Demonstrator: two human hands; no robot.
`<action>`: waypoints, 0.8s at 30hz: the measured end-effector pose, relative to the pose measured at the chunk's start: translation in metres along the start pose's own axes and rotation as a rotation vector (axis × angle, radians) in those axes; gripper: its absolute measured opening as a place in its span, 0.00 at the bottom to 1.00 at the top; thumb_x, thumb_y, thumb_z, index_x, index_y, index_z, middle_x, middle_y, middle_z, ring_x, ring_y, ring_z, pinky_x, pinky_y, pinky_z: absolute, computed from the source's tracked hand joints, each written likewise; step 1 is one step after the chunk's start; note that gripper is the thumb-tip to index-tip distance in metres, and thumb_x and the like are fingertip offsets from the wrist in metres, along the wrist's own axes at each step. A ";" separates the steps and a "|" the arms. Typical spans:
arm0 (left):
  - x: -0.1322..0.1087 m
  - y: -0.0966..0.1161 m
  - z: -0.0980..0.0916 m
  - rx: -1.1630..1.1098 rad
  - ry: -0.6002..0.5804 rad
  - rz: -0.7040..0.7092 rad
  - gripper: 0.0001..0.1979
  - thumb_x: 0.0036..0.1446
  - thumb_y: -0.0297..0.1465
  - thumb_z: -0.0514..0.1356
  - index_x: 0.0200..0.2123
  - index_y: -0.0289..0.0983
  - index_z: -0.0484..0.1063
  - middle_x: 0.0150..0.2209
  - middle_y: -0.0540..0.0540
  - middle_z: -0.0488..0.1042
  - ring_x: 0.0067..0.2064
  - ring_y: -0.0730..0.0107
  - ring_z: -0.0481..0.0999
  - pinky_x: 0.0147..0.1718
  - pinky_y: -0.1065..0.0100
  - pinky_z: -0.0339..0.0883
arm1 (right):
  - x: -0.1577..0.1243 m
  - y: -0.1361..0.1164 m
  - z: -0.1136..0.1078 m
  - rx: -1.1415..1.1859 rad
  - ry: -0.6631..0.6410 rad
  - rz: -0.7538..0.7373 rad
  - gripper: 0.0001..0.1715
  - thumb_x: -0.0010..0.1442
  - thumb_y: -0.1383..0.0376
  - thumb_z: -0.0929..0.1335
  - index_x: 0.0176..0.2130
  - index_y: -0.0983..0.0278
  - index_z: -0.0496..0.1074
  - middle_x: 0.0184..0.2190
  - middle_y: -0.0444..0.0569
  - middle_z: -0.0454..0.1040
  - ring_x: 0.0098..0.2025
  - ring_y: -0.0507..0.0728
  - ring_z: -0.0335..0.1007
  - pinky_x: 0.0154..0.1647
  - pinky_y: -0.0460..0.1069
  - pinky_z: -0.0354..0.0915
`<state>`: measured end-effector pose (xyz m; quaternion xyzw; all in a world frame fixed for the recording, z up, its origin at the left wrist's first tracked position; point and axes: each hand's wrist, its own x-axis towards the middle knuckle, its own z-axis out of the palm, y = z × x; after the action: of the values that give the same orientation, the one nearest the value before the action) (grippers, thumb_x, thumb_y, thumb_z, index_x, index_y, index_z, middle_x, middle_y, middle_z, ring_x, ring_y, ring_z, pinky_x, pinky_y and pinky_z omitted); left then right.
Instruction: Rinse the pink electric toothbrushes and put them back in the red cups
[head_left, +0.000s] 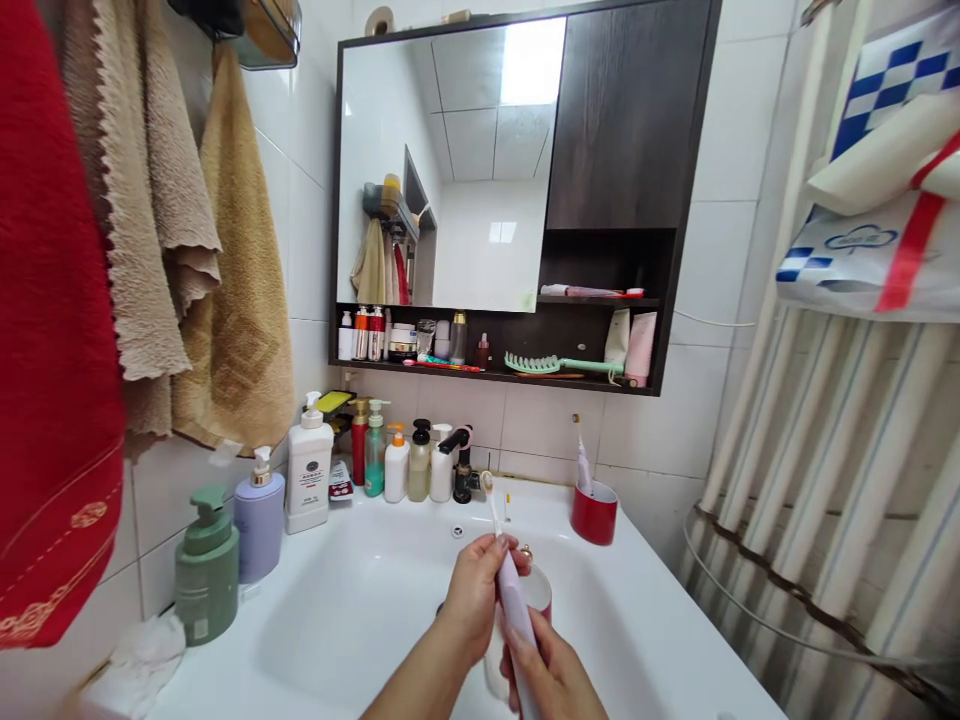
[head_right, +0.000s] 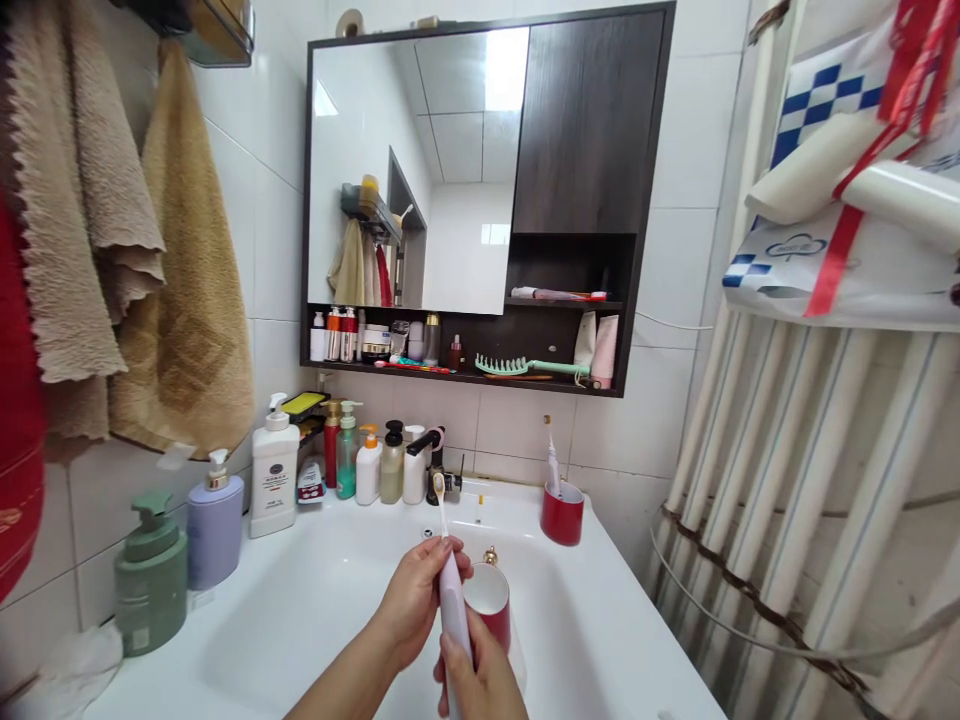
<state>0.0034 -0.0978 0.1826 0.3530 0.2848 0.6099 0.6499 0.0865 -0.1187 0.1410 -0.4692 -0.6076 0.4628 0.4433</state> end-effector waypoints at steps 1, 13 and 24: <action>-0.002 0.002 -0.001 -0.040 0.017 0.011 0.10 0.39 0.34 0.54 0.24 0.32 0.61 0.19 0.50 0.65 0.23 0.77 0.65 0.27 0.73 0.56 | -0.003 0.002 0.003 0.006 -0.008 0.025 0.24 0.46 0.54 0.56 0.40 0.65 0.59 0.16 0.41 0.61 0.14 0.48 0.55 0.14 0.44 0.54; -0.005 -0.003 -0.001 -0.168 0.134 0.089 0.09 0.41 0.35 0.52 0.21 0.34 0.57 0.14 0.55 0.58 0.16 0.83 0.58 0.18 0.76 0.51 | -0.013 0.008 0.021 -0.110 0.073 -0.081 0.28 0.43 0.49 0.55 0.36 0.68 0.59 0.13 0.41 0.58 0.14 0.48 0.53 0.14 0.44 0.52; 0.000 -0.003 0.003 -0.102 0.125 0.022 0.13 0.39 0.39 0.52 0.22 0.36 0.56 0.14 0.57 0.56 0.15 0.84 0.56 0.17 0.76 0.50 | -0.013 0.009 0.020 0.055 0.096 -0.004 0.27 0.41 0.47 0.57 0.31 0.66 0.60 0.12 0.39 0.55 0.13 0.48 0.51 0.12 0.43 0.49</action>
<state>0.0076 -0.0977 0.1824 0.2838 0.2896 0.6514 0.6413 0.0706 -0.1330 0.1268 -0.4776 -0.5735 0.4553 0.4856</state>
